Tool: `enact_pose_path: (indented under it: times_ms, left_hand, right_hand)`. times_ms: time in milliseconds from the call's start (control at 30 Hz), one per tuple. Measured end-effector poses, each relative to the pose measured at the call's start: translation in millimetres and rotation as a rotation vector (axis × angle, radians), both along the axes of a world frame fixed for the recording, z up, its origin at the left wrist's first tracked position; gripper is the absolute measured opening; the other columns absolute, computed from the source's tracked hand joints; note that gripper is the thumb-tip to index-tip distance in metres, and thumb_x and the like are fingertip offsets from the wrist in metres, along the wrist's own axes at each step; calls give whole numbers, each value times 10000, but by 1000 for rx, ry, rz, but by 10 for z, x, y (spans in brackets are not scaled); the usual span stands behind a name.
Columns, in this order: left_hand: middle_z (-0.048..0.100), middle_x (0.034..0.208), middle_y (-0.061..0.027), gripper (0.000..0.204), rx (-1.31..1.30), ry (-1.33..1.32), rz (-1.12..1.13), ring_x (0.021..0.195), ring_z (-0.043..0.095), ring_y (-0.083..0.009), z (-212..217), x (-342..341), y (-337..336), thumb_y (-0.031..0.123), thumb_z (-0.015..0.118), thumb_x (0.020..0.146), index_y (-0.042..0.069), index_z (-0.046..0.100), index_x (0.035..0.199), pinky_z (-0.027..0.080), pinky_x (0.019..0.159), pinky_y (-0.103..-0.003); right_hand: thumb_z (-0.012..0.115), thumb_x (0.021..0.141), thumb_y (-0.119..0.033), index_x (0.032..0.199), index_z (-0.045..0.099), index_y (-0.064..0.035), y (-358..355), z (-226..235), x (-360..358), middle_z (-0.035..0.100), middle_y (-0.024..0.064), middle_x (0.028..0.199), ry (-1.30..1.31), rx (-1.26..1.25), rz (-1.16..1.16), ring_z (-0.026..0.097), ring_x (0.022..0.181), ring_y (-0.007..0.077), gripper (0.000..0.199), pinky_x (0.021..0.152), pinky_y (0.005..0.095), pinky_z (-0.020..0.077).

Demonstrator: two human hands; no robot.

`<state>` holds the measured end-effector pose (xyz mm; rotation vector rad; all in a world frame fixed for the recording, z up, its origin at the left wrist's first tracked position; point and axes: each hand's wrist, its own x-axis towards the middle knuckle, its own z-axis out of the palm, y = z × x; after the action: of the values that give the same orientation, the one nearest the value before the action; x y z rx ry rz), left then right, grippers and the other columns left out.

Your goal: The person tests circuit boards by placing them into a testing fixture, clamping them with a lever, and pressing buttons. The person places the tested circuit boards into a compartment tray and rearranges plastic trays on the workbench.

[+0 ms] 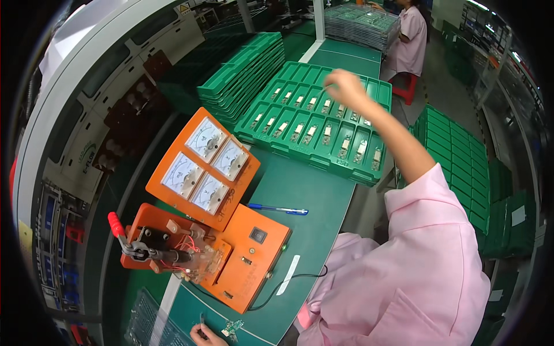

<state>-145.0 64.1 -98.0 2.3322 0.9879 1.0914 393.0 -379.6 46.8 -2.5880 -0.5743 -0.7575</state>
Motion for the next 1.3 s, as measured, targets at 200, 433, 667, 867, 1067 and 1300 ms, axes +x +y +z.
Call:
enact_pose_path:
  times_ms: [200,433,667,867,1067,1300]
  left_hand:
    - [591,871,-99,109,-467,-93,74,685,546,-188,464,158,-277,101,580,932,12,603,990,466,639,-271]
    - [646,888,-127,190,-742,-255,-252,727,641,-172,957,590,-608,-5,576,903,-37,580,1091,530,668,-250]
    - [664,824,-86,103,-586,-198,-298,763,642,-167,1021,1070,-736,-23,658,840,-31,647,941,522,684,-273]
    - [664,802,-63,76,35,-195,-373,735,601,-205,771,1420,-706,2,738,752,-15,682,799,493,725,-299]
    - [630,933,-90,93,-442,-162,-341,836,567,-231,793,1495,-672,23,744,750,-9,677,806,467,787,-299]
    - [567,1043,-113,143,-358,29,-277,991,527,-261,833,1577,-654,50,728,777,6,671,901,442,855,-323]
  right_hand:
    - [570,754,-66,898,692,-13,-1255,-788,938,681,128,880,29,38,-175,626,790,370,196,735,416,506]
    - [546,818,-122,975,683,29,-1234,-435,671,662,182,1125,90,-172,-162,635,963,360,257,789,444,506]
    - [590,877,-118,1045,684,-20,158,232,-490,627,91,1253,-46,84,135,613,1040,236,216,865,300,492]
    - [622,824,-59,950,668,-43,1112,112,-1685,633,95,1189,107,199,751,588,1070,268,135,925,375,469]
    - [632,835,-113,927,668,-48,1600,-168,-2162,641,83,1131,175,192,986,591,1018,269,118,900,380,456]
    - [630,860,-197,972,659,-40,2085,-459,-2317,595,131,1170,157,132,1074,564,1043,290,195,901,389,445]
